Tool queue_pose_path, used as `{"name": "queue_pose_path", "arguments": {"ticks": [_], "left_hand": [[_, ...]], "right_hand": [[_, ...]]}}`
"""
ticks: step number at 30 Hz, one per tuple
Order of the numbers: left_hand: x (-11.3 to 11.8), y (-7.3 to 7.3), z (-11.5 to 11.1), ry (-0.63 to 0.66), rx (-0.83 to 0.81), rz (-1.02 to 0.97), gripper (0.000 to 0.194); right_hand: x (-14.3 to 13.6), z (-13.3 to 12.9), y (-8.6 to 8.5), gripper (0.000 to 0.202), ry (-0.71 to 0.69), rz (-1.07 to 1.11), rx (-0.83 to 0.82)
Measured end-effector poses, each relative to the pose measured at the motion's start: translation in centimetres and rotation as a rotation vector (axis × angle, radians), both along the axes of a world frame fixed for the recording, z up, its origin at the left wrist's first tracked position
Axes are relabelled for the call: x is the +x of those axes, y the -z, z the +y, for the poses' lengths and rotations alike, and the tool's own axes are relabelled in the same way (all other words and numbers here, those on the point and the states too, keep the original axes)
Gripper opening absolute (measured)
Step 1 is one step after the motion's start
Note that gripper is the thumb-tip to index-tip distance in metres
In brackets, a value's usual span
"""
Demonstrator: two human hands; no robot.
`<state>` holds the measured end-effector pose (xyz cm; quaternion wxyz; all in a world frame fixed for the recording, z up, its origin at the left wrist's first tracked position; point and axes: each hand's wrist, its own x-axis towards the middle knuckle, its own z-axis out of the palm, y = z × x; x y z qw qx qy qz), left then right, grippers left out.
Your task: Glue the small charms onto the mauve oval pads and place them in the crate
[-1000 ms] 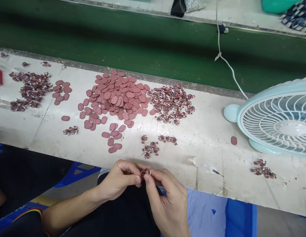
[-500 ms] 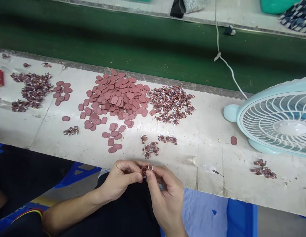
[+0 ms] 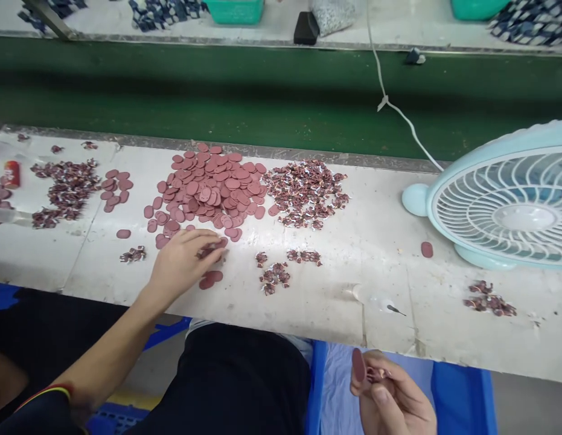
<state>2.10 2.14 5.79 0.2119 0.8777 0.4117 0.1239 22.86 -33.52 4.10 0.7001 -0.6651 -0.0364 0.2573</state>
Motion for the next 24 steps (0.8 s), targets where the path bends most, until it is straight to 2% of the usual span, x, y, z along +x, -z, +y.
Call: {"name": "queue_pose_path", "arguments": {"ticks": [3,6,10,12,15,18,21,24], "left_hand": [[0.7,-0.2,1.0,0.019,0.021,0.159,0.017],[1.4,-1.0,1.1,-0.031,-0.089,0.252,0.023],[2.2,-2.0,0.9,-0.122,-0.356,0.261,0.026],[2.2,-2.3,0.4,-0.131,-0.48,0.12,0.024],[1.6,-2.8,-0.9,-0.109,-0.674,-0.225,0.021],[0.6,-3.5,-2.3,-0.142,-0.847,-0.462,0.013],[-0.3,-4.2,-3.2,-0.206,-1.025,-0.562,0.006],[-0.9,-4.3,-3.5,-0.239,-1.111,-0.579,0.007]], "right_hand": [[0.3,-3.7,0.6,0.021,0.096,-0.085,-0.097],[0.4,-7.1,1.9,0.023,0.174,-0.188,-0.241],[1.3,-10.4,5.7,0.034,0.178,-0.23,-0.503],[1.6,-10.8,8.4,0.035,0.113,-0.209,-0.643],[1.5,-10.2,12.5,0.029,-0.011,-0.183,-0.83],[0.8,-9.2,15.7,0.028,-0.118,-0.187,-0.948],[0.2,-8.8,17.2,0.031,-0.181,-0.218,-1.01],[0.1,-8.8,17.6,0.032,-0.234,-0.262,-1.028]]}}
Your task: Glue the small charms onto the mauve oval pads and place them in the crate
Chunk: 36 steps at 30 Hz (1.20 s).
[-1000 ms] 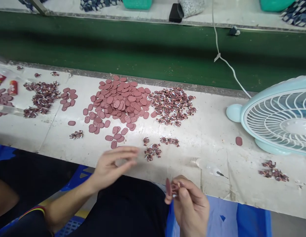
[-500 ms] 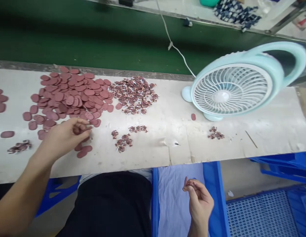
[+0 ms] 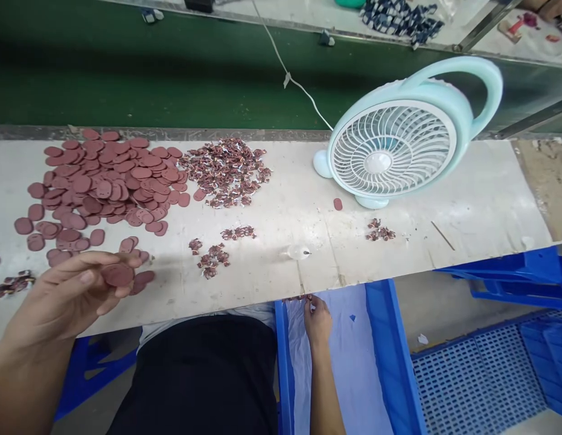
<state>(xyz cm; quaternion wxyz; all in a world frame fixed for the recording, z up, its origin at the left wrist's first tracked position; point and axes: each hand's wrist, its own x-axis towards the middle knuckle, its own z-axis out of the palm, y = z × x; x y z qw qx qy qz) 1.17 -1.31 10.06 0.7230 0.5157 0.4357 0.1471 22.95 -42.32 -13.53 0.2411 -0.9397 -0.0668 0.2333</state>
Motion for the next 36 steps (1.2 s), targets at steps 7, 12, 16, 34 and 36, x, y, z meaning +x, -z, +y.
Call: {"name": "queue_pose_path", "arguments": {"ticks": [7,12,16,34,36], "left_hand": [[0.0,0.6,-0.8,-0.049,-0.093,-0.03,0.024],[0.0,1.0,-0.8,-0.033,-0.115,-0.042,0.027],[-0.7,1.4,-0.3,0.018,-0.146,-0.054,0.021],[2.5,3.5,-7.2,0.148,-0.629,-0.442,0.023],[2.5,3.7,-7.8,0.147,-0.669,-0.478,0.023]], "right_hand": [[0.4,0.1,0.8,0.033,-0.051,-0.001,-0.081],[0.7,0.9,1.3,0.033,-0.003,0.029,-0.13],[1.0,1.9,-0.2,0.03,0.093,0.012,-0.071],[2.3,19.1,-17.7,0.062,0.153,0.949,1.566],[2.8,20.2,-18.1,0.045,0.158,0.975,1.583]]}}
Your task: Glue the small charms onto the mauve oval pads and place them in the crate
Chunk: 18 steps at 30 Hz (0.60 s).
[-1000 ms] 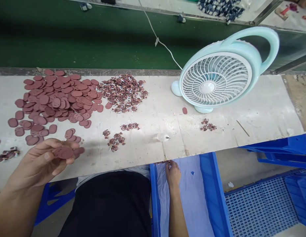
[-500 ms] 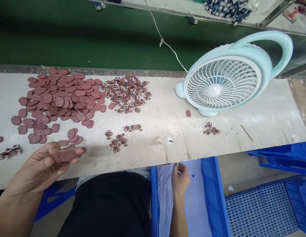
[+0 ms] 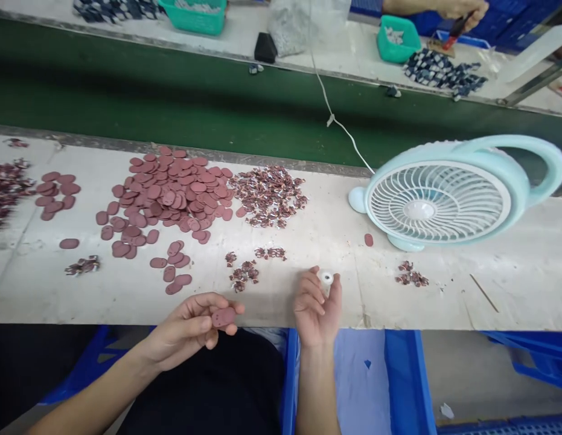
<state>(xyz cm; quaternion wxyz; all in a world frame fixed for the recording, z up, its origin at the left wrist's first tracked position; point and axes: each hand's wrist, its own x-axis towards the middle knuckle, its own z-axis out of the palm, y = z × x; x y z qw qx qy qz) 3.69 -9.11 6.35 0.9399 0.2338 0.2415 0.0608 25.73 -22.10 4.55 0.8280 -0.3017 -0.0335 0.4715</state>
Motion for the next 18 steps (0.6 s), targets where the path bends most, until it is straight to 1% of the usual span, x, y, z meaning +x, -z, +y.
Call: {"name": "queue_pose_path", "arguments": {"ticks": [2,4,7,9,11,13,14,18], "left_hand": [[0.2,0.3,-0.5,-0.02,-0.046,-0.001,0.023],[0.5,0.6,-0.7,-0.041,-0.093,0.007,0.024],[1.1,0.6,-1.0,-0.065,-0.144,0.012,0.03],[1.3,0.5,-1.0,-0.072,-0.154,0.022,0.033],[1.4,0.3,-1.1,-0.074,-0.149,0.026,0.034],[1.3,0.2,-1.2,-0.074,-0.139,0.028,0.034],[1.2,0.1,-1.3,-0.076,-0.133,0.028,0.035],[1.2,0.0,-1.3,-0.083,-0.107,0.032,0.037]], "right_hand": [[-0.5,0.3,-1.1,0.042,-0.022,0.042,-0.028],[-1.9,0.1,-2.7,0.041,-0.013,0.007,-0.15],[-4.9,0.1,-4.9,0.041,0.077,-0.224,-0.389],[-7.0,0.6,-5.8,0.035,0.172,-0.414,-0.468],[-8.7,1.2,-6.1,0.025,0.314,-0.577,-0.514],[-9.9,1.9,-5.9,0.021,0.431,-0.69,-0.547],[-10.3,2.2,-5.8,0.02,0.467,-0.729,-0.554],[-10.8,2.9,-5.3,0.016,0.505,-0.853,-0.569]]}}
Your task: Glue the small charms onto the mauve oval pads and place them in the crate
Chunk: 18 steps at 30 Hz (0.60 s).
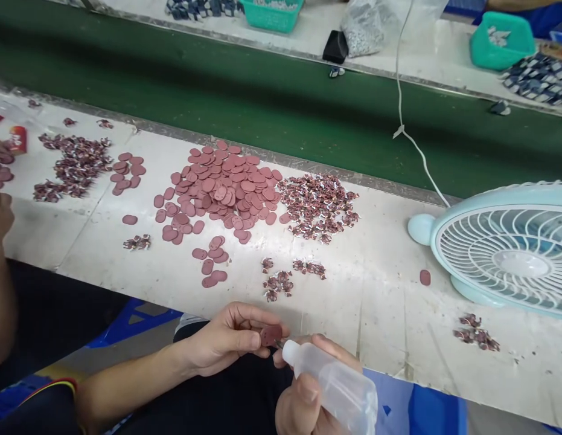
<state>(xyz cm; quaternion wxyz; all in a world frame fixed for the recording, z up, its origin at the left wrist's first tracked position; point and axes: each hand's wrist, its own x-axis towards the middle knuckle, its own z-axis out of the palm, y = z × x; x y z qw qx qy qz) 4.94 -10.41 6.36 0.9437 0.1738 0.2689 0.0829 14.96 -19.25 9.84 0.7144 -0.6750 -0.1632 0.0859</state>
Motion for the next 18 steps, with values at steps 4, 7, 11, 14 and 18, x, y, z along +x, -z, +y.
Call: {"name": "queue_pose_path", "arguments": {"ticks": [4,7,11,14,18], "left_hand": [[0.25,-0.15,0.18,0.005,0.007,-0.01,0.039],[0.36,-0.16,0.28,0.011,0.01,-0.017,0.039],[0.33,-0.15,0.37,0.011,0.0,-0.007,0.04],[0.31,-0.19,0.43,0.029,0.002,-0.03,0.041],[0.37,-0.19,0.46,0.035,0.001,-0.045,0.04]], "right_hand": [[0.0,0.15,-0.04,0.015,0.012,-0.008,-0.063],[-0.1,0.14,-0.15,0.015,0.014,0.001,-0.063],[0.02,-0.08,-0.17,0.018,-0.021,0.025,-0.046],[0.22,-0.25,-0.12,0.024,-0.029,0.002,-0.039],[0.16,-0.32,-0.18,0.02,-0.038,0.001,-0.01]]}}
